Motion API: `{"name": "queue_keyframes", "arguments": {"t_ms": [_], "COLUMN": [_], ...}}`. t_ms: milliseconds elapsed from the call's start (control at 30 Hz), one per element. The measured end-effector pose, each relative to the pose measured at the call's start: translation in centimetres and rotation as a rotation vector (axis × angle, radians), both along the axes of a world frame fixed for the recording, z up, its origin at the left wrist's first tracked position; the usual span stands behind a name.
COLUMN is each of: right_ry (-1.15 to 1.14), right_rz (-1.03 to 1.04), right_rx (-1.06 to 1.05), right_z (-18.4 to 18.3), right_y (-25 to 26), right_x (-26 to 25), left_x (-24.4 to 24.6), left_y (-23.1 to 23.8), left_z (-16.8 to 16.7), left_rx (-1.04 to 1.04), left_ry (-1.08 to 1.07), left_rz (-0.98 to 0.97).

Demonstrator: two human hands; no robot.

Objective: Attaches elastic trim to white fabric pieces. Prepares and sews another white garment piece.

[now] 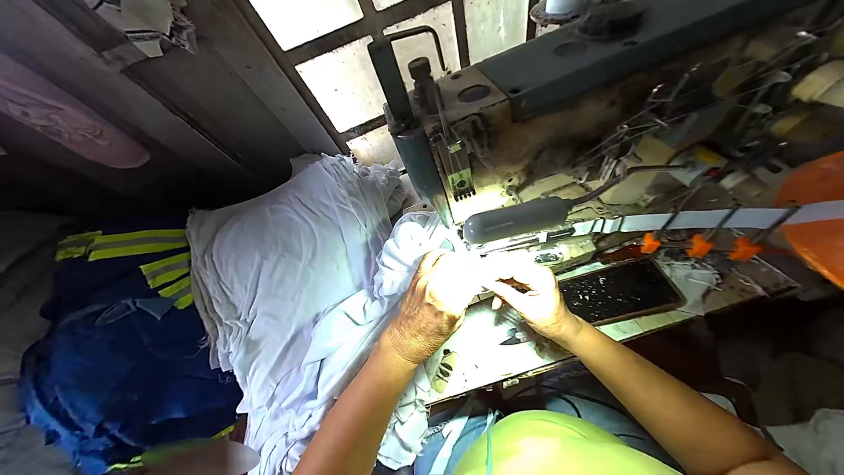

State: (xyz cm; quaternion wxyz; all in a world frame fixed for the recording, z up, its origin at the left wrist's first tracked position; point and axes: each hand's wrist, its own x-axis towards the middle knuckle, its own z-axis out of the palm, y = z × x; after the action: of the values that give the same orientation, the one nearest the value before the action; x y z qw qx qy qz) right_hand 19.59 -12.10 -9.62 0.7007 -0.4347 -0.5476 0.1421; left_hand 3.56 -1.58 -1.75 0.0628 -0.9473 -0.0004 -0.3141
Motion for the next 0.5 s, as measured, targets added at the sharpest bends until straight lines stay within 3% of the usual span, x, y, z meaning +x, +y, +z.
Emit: {"name": "queue_keyframes", "arguments": {"t_ms": [200, 500], "right_ry": [-0.144, -0.327], "right_rz": [-0.105, -0.278], "right_rx": [-0.029, 0.000], "right_z": [-0.1, -0.6], "right_y": [0.2, -3.3], "right_x": [0.4, -0.1], "left_x": [0.1, 1.4], "left_y": [-0.1, 1.2], "left_z": [-0.5, -0.4], "left_rx": [-0.031, -0.233], "left_ry": [0.062, 0.024], "left_rz": [0.030, 0.274]}}
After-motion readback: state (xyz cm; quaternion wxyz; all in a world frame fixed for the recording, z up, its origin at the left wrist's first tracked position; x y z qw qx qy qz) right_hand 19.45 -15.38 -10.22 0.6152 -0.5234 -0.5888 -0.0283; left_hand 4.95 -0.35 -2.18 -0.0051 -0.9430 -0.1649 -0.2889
